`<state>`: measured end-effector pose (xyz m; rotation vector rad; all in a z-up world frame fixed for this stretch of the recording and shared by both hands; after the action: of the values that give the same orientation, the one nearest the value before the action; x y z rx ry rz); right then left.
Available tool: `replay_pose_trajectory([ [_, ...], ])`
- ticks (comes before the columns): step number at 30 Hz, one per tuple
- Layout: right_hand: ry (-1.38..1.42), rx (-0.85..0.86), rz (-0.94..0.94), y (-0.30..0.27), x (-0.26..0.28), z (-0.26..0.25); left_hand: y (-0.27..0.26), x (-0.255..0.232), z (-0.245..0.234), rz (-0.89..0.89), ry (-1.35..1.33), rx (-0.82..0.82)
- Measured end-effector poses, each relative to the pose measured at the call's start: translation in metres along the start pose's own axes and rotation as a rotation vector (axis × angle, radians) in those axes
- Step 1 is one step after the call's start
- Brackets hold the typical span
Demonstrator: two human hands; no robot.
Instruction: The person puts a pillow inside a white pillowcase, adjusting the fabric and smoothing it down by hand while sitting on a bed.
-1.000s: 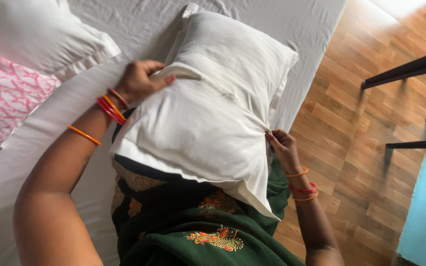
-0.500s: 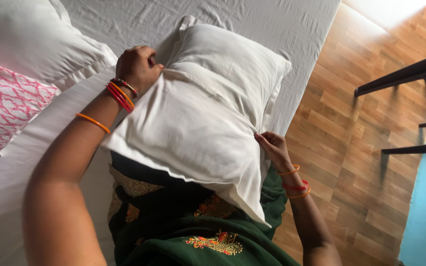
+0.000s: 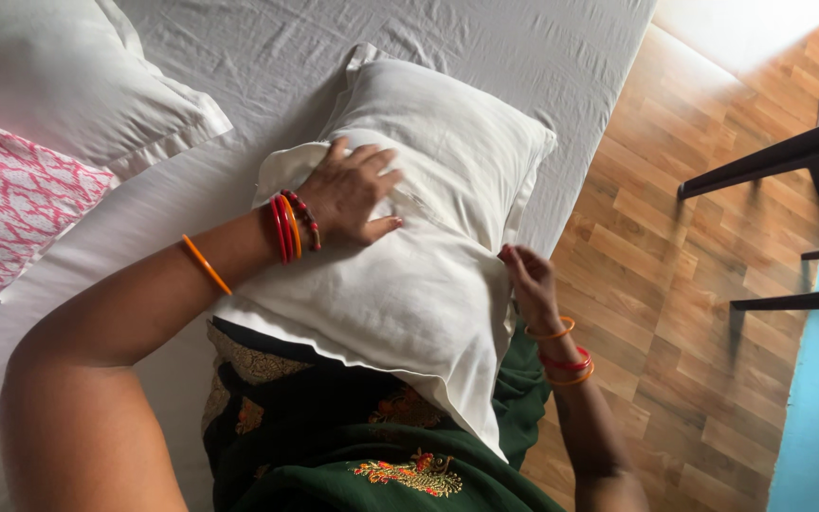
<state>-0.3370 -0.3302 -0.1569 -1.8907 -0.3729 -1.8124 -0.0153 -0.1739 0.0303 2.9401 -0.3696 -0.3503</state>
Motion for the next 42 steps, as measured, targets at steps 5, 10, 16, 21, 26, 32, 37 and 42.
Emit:
replay_pose_trajectory([
  [5,-0.094,0.16,0.052,-0.04,-0.012,0.009,-0.021,0.029,0.027,-0.032,-0.155,-0.125],
  [10,-0.163,0.065,0.209,-0.019,-0.041,0.008,-0.026,0.062,0.037,-0.132,-0.349,-0.263],
  [16,0.241,0.145,0.45,0.018,-0.075,0.0,-0.026,0.067,0.046,-0.07,-0.262,-0.321],
  [21,0.247,0.119,0.489,-0.003,-0.047,-0.002,-0.025,0.059,0.042,-0.038,-0.192,-0.317],
  [26,0.051,0.087,0.256,-0.024,0.009,-0.013,-0.022,0.052,0.033,-0.032,-0.12,-0.277],
  [32,-0.162,0.221,0.286,-0.027,-0.028,0.0,-0.02,0.073,0.048,-0.012,0.001,-0.281],
  [37,0.097,0.111,0.532,-0.023,-0.059,0.001,-0.043,0.12,0.064,-0.338,0.083,-0.178],
  [42,0.185,0.127,0.588,-0.022,-0.053,0.003,-0.049,0.094,0.027,-0.271,0.086,-0.243],
])
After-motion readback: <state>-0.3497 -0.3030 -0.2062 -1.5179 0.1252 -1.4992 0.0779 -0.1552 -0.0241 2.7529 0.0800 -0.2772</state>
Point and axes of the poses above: each hand's wrist, its own y-axis towards the middle knuckle, its own z-axis out of the palm, x = y × z, the point moved 4 cm from there along y, towards the middle knuckle, and after that the axes turned 6 degrees about z, right-handed, at the moved point
